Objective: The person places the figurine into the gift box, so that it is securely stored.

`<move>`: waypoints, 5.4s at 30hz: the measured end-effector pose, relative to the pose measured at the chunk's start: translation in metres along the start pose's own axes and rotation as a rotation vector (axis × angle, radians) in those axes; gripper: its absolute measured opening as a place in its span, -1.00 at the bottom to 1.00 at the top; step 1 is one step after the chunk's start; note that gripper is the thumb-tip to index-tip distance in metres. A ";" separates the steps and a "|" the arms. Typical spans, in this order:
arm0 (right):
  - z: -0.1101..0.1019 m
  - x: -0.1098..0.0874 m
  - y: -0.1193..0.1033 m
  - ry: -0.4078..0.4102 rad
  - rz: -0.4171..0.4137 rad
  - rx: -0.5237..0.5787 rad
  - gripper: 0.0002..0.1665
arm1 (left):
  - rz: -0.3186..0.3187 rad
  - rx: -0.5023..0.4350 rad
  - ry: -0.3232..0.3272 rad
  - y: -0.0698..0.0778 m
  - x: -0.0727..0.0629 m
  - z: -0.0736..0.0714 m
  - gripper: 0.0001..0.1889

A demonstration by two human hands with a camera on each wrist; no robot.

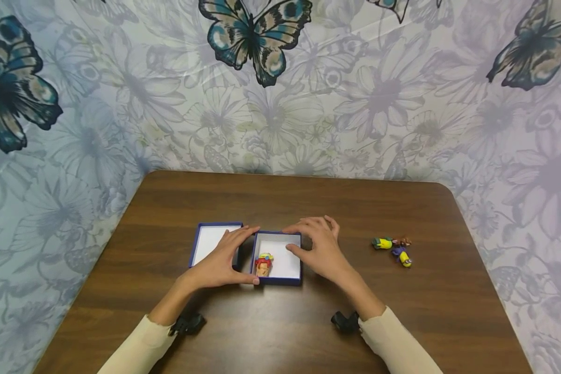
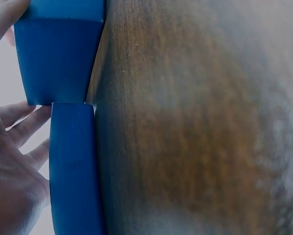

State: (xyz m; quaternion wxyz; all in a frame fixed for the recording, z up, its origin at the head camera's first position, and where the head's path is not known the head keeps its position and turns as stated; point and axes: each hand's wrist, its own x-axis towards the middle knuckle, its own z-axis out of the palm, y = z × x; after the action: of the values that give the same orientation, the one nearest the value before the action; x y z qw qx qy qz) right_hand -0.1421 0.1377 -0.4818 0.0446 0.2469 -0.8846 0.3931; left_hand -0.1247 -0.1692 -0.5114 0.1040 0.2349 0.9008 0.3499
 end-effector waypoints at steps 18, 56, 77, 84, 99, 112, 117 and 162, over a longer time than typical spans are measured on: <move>-0.057 -0.054 0.055 0.217 0.134 0.001 -0.53 | -0.007 0.004 -0.004 0.000 0.000 0.000 0.31; -0.121 -0.144 0.120 0.201 0.654 -0.177 -0.28 | -0.016 0.006 -0.012 0.000 0.000 0.001 0.31; -0.118 -0.143 0.120 0.191 0.659 -0.215 -0.41 | -0.024 -0.010 -0.008 -0.002 0.000 0.003 0.31; -0.122 -0.144 0.118 0.240 0.676 -0.228 -0.46 | -0.012 -0.026 -0.014 0.001 0.000 0.002 0.31; -0.125 -0.147 0.109 0.477 0.516 -0.081 -0.65 | -0.009 -0.014 -0.005 0.000 0.000 0.003 0.31; -0.122 -0.144 0.109 0.578 0.468 0.027 -0.61 | -0.009 -0.011 -0.004 -0.001 0.000 0.003 0.30; -0.123 -0.142 0.107 0.597 0.494 0.076 -0.59 | -0.008 -0.012 -0.003 -0.001 0.000 0.003 0.31; -0.118 -0.137 0.109 0.437 0.069 0.573 -0.21 | -0.024 -0.001 -0.012 -0.001 -0.001 0.003 0.30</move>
State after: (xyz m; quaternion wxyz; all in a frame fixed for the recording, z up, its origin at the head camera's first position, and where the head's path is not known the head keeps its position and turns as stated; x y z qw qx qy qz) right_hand -0.0875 0.3391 -0.5115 0.1482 0.1294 -0.7159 0.6699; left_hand -0.1233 -0.1685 -0.5145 0.1137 0.2261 0.9027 0.3478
